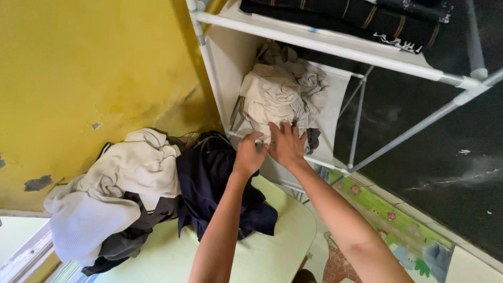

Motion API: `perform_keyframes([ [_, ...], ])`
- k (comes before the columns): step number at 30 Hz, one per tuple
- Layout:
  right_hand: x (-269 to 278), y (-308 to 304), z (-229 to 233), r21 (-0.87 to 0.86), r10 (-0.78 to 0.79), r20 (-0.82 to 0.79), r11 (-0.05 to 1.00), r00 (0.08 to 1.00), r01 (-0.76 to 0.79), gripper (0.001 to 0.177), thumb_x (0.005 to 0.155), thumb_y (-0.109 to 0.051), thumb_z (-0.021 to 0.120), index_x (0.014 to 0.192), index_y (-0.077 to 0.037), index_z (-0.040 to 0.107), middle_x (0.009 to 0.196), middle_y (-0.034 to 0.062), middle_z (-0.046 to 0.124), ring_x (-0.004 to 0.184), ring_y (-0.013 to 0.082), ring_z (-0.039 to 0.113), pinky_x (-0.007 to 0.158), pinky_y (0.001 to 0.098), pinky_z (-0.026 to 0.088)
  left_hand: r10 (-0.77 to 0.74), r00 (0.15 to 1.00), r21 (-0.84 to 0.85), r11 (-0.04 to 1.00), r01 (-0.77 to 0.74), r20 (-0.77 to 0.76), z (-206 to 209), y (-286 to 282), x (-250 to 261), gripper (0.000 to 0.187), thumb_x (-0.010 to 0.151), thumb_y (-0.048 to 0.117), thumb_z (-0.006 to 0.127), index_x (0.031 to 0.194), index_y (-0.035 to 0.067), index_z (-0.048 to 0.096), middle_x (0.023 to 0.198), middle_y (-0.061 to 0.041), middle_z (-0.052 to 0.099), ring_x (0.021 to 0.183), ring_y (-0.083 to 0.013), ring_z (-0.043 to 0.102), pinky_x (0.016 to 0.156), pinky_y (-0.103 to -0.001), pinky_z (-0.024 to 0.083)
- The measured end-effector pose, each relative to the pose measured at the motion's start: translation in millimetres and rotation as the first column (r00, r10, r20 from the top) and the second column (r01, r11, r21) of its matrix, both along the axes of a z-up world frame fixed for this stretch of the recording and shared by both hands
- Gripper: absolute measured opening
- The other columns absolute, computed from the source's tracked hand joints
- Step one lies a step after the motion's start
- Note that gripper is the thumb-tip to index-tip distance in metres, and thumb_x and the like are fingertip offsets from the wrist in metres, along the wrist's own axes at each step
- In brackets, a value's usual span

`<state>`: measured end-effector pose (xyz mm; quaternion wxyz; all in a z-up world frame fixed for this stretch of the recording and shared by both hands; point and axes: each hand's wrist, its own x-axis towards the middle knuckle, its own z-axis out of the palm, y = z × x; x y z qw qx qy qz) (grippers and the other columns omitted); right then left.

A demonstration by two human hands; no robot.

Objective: The person takes several items of clothing from a rack, including pants and shirts, and folds them one by one on a table.

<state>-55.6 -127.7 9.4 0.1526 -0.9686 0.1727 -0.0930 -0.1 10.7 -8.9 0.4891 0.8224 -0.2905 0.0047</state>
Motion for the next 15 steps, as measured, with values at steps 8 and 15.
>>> perform_keyframes([
  [8,11.8,-13.8,-19.2,-0.015,-0.026,0.232,0.999,0.972,0.030,0.018,0.088,-0.018,0.067,0.105,-0.021,0.073,0.113,0.0019,0.070,0.119,0.0302,0.055,0.104,0.0804,0.024,-0.018,0.998,-0.066,0.998,0.021,0.053,-28.3,1.0,10.3,0.044,0.081,0.007,0.075,0.123,0.001,0.063,0.124,-0.024,0.067,0.118,-0.0434,0.060,0.101,-0.045,0.048],
  [15,12.6,-13.4,-25.0,0.364,-0.151,0.445,0.931,0.883,-0.025,0.010,0.101,-0.010,0.056,0.105,-0.006,0.064,0.084,0.0137,0.067,0.078,0.0334,0.063,0.081,0.0561,0.044,0.004,0.987,-0.100,0.995,0.012,0.160,-4.8,-1.3,7.2,0.086,0.071,0.000,0.082,0.146,0.002,0.040,0.147,-0.030,0.043,0.136,-0.0499,0.042,0.111,-0.049,0.039],
])
